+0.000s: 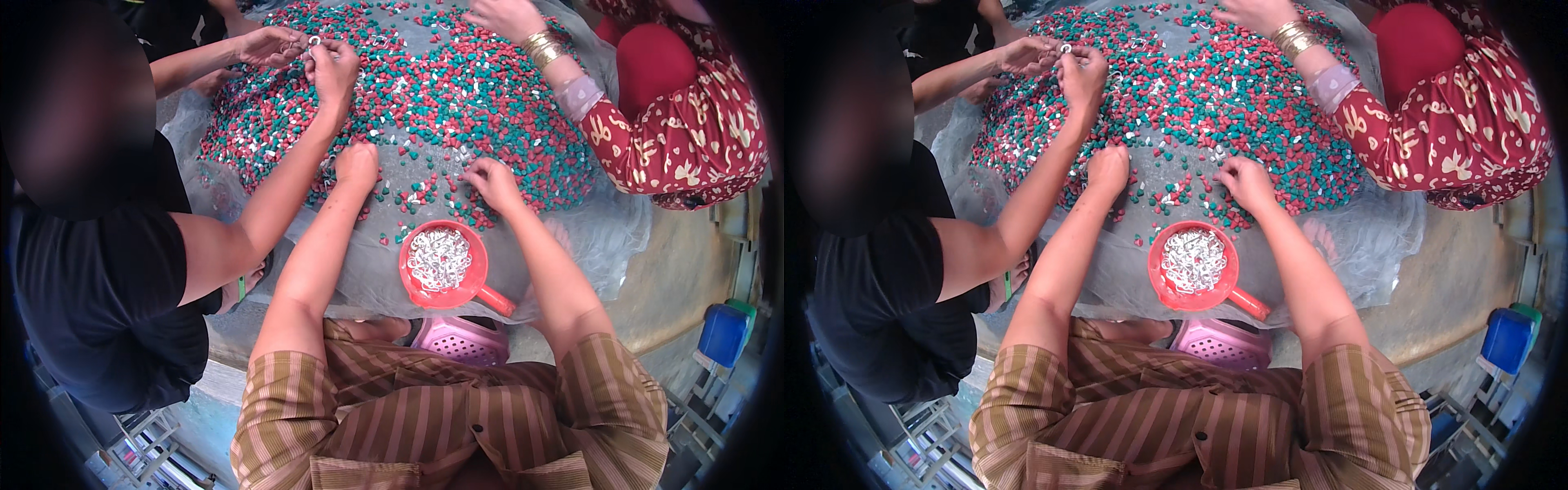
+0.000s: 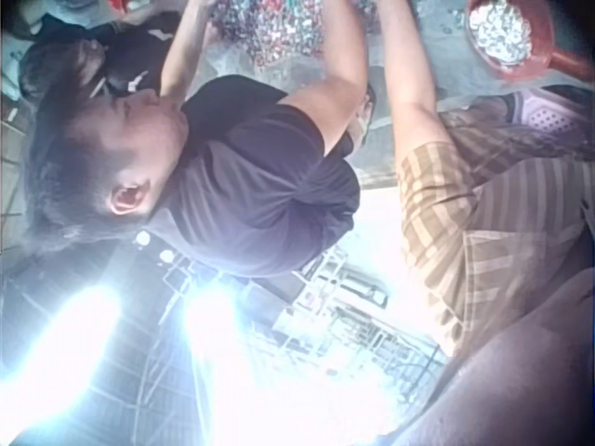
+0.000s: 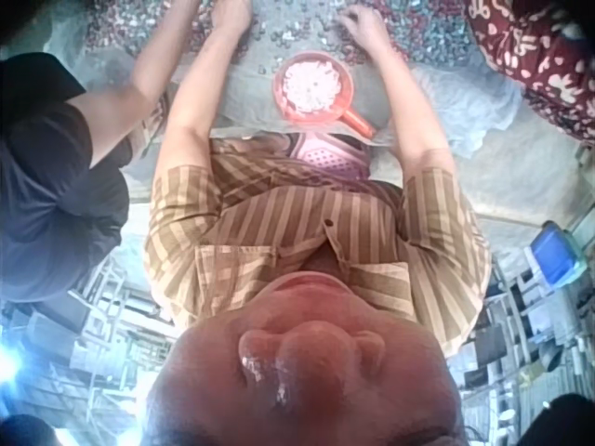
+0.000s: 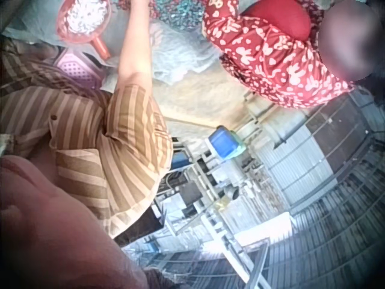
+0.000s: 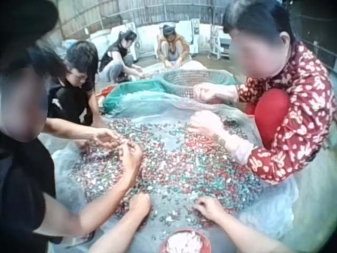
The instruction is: The person sits on a small stool and sorts small colorful plastic pieces from a large pile on a plastic sheet, picking out silver-colored items and placing them into a red scoop. Other people nearby also sort the same pile.
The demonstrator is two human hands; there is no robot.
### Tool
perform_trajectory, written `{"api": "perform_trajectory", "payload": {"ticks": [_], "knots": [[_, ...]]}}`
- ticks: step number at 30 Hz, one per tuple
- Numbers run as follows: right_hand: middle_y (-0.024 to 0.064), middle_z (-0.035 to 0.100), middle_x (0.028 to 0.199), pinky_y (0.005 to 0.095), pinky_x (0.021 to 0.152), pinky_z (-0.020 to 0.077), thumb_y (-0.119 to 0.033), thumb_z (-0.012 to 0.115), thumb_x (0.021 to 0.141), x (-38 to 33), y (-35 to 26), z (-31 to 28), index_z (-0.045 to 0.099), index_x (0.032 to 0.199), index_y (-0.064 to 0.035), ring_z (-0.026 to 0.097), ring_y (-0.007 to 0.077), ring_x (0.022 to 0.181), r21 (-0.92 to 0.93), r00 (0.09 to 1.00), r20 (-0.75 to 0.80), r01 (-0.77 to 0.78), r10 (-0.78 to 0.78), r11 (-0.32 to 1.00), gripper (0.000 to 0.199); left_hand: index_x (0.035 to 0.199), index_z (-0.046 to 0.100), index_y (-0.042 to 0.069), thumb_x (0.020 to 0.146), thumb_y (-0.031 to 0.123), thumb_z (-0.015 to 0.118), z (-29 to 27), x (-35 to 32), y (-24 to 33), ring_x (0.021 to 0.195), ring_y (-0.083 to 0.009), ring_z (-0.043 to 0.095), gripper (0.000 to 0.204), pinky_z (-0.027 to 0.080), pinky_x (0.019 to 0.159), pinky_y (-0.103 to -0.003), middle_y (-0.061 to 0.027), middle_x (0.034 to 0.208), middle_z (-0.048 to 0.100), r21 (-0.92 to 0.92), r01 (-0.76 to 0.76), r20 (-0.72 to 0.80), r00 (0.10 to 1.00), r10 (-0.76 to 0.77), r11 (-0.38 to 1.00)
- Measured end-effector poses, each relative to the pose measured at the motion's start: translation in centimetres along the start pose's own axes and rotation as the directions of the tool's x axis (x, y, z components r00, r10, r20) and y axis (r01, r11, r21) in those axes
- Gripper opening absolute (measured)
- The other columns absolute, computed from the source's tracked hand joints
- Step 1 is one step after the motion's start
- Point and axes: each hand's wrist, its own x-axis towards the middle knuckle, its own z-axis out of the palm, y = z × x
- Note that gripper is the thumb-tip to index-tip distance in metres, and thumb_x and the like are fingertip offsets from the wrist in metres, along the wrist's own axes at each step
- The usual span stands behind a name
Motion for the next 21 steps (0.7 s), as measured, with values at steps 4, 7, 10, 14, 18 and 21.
{"api": "perform_trajectory", "payload": {"ticks": [4,7,10,14,18,21], "knots": [[0.0148,0.064,0.093,0.0311,0.063,0.0541,-0.014,0.056,0.087,0.3,-1.4,-0.5,0.056,0.093,-0.0011,0.065,0.0225,0.075,0.768,0.873,0.358,-0.477,0.330,0.427,0.014,0.077,0.062,0.002,0.073,0.010,0.061,-1.7,0.2,1.2,0.073,-0.0330,0.066,0.009,0.054,0.067,-0.039,-0.0176,0.081,0.067,-0.051,0.057,-0.012,0.998,-0.057,0.997],[0.0158,0.063,0.094,0.0344,0.068,0.0548,-0.025,0.050,0.091,0.2,-1.7,0.0,0.052,0.103,-0.0038,0.065,0.0271,0.084,0.802,0.813,0.521,-0.571,0.260,0.176,0.025,0.082,0.061,0.003,0.070,0.009,0.065,-3.6,0.3,3.9,0.073,-0.0320,0.066,0.013,0.053,0.066,-0.039,-0.0179,0.082,0.067,-0.371,-0.016,-0.109,0.994,-0.027,0.928],[0.0121,0.063,0.082,0.0307,0.059,0.0529,-0.040,0.047,0.091,-0.4,-4.6,0.2,0.056,0.091,-0.0038,0.065,0.0225,0.075,0.778,0.765,0.614,-0.628,0.196,0.012,0.037,0.094,0.064,0.004,0.078,0.014,0.059,-5.5,-0.1,6.2,0.080,-0.0308,0.065,0.020,0.050,0.073,-0.040,-0.0185,0.085,0.066,-0.843,-0.075,0.083,0.960,0.267,0.533],[0.0042,0.059,0.061,0.0208,0.038,0.0349,-0.041,0.050,0.091,0.1,-3.1,-0.3,0.059,0.070,-0.0070,0.050,0.0097,0.045,0.651,0.717,0.659,-0.696,0.229,0.304,0.041,0.096,0.064,0.002,0.080,0.020,0.056,-2.1,1.8,3.5,0.081,-0.0292,0.065,0.025,0.049,0.076,-0.041,-0.0194,0.088,0.066,-0.256,0.035,0.321,0.946,0.051,0.966],[0.0004,0.055,0.051,0.0179,0.031,0.0284,-0.036,0.050,0.092,1.0,-7.1,-3.0,0.058,0.068,-0.0065,0.041,0.0046,0.034,0.285,0.575,0.802,-0.606,0.161,0.743,0.040,0.096,0.063,0.001,0.080,0.021,0.059,1.7,1.5,2.9,0.082,-0.0263,0.065,0.026,0.049,0.077,-0.038,-0.0181,0.087,0.066,-0.395,0.123,0.636,0.752,0.174,0.910],[0.0073,0.065,0.078,0.0215,0.048,0.0487,-0.035,0.048,0.093,0.6,-10.5,-3.6,0.064,0.096,-0.0014,0.062,0.0103,0.061,0.123,0.349,0.937,-0.427,0.038,0.896,0.038,0.112,0.056,0.003,0.088,0.014,0.058,2.5,1.0,7.2,0.092,-0.0161,0.059,0.027,0.048,0.078,-0.029,-0.0079,0.105,0.062,-0.937,0.339,0.341,0.847,0.408,0.080]]}}
